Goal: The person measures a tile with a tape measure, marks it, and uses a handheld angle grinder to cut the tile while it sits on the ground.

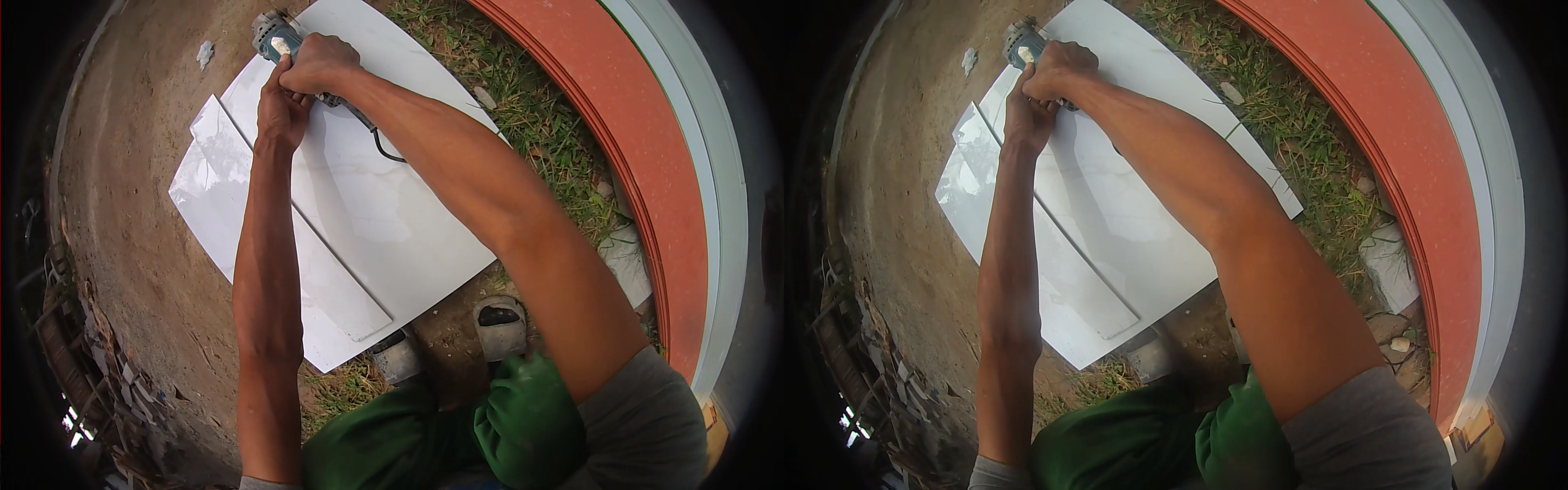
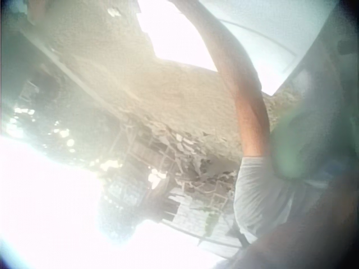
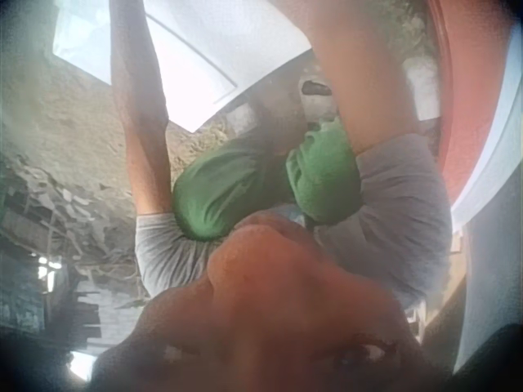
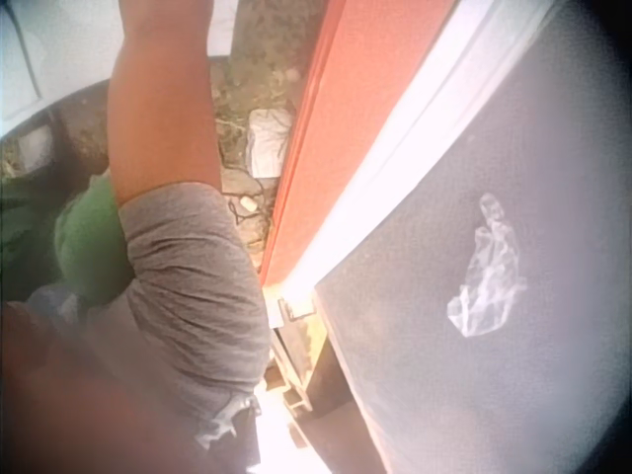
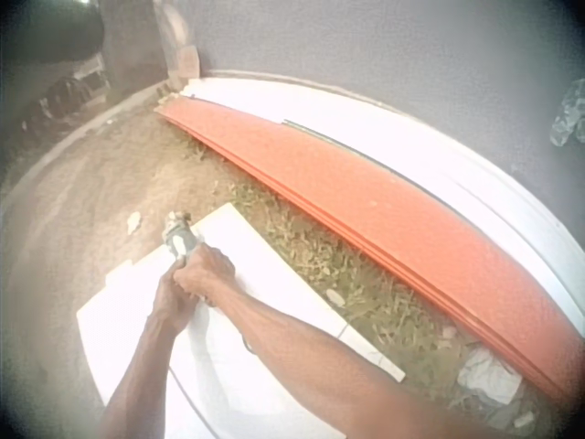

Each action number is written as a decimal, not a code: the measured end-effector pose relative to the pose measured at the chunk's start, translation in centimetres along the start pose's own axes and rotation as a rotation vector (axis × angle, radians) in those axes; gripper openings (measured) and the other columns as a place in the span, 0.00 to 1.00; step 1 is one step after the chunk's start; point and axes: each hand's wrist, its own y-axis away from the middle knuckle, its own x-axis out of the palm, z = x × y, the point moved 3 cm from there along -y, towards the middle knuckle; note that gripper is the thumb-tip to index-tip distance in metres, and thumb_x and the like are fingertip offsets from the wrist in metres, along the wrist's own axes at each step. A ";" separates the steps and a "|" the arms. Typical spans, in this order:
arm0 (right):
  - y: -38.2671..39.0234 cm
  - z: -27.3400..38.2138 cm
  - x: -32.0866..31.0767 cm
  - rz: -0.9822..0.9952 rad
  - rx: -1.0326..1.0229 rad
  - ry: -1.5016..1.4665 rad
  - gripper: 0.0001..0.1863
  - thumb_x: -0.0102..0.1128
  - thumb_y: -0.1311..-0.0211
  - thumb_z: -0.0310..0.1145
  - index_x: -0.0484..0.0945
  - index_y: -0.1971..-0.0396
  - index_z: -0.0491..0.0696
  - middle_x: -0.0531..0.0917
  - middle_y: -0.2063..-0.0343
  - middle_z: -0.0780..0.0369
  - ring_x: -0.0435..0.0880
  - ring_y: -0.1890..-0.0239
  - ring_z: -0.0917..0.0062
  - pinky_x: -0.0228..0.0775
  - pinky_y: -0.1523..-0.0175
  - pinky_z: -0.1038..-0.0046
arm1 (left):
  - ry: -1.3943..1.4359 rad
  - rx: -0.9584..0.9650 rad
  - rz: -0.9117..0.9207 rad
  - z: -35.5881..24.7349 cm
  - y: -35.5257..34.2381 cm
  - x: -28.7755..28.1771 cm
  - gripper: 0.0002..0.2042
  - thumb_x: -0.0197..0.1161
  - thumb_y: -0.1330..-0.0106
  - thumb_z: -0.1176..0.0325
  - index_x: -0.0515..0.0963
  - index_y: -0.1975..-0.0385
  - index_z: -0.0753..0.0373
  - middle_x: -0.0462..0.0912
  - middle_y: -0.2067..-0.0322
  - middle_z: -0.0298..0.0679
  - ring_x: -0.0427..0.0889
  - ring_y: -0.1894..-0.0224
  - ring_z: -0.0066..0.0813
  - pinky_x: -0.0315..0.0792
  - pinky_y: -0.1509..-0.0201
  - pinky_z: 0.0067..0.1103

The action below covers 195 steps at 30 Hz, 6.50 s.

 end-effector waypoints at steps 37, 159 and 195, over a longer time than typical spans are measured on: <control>-0.1 0.1 -0.3 0.030 0.051 -0.013 0.29 0.73 0.50 0.50 0.89 0.53 0.44 0.92 0.51 0.53 0.93 0.47 0.60 0.86 0.43 0.63 | 0.028 -0.034 0.004 0.2 -0.8 -0.5 0.17 0.61 0.18 0.55 0.78 0.42 0.62 0.86 0.48 0.36 0.84 0.43 0.28 0.73 0.31 0.28; 6.9 -1.8 -1.0 0.077 0.137 -0.037 0.22 0.76 0.56 0.43 0.90 0.66 0.41 0.93 0.61 0.50 0.94 0.54 0.57 0.86 0.48 0.60 | -0.027 -0.049 0.036 3.7 5.7 0.7 0.21 0.54 0.14 0.55 0.75 0.36 0.68 0.85 0.43 0.43 0.83 0.39 0.30 0.74 0.29 0.31; 7.9 -1.8 -1.0 0.090 0.170 -0.041 0.23 0.76 0.56 0.44 0.90 0.63 0.41 0.93 0.59 0.51 0.94 0.54 0.59 0.86 0.47 0.63 | -0.050 -0.043 0.004 3.8 6.6 1.0 0.20 0.55 0.15 0.55 0.76 0.37 0.66 0.86 0.44 0.41 0.84 0.41 0.30 0.75 0.31 0.31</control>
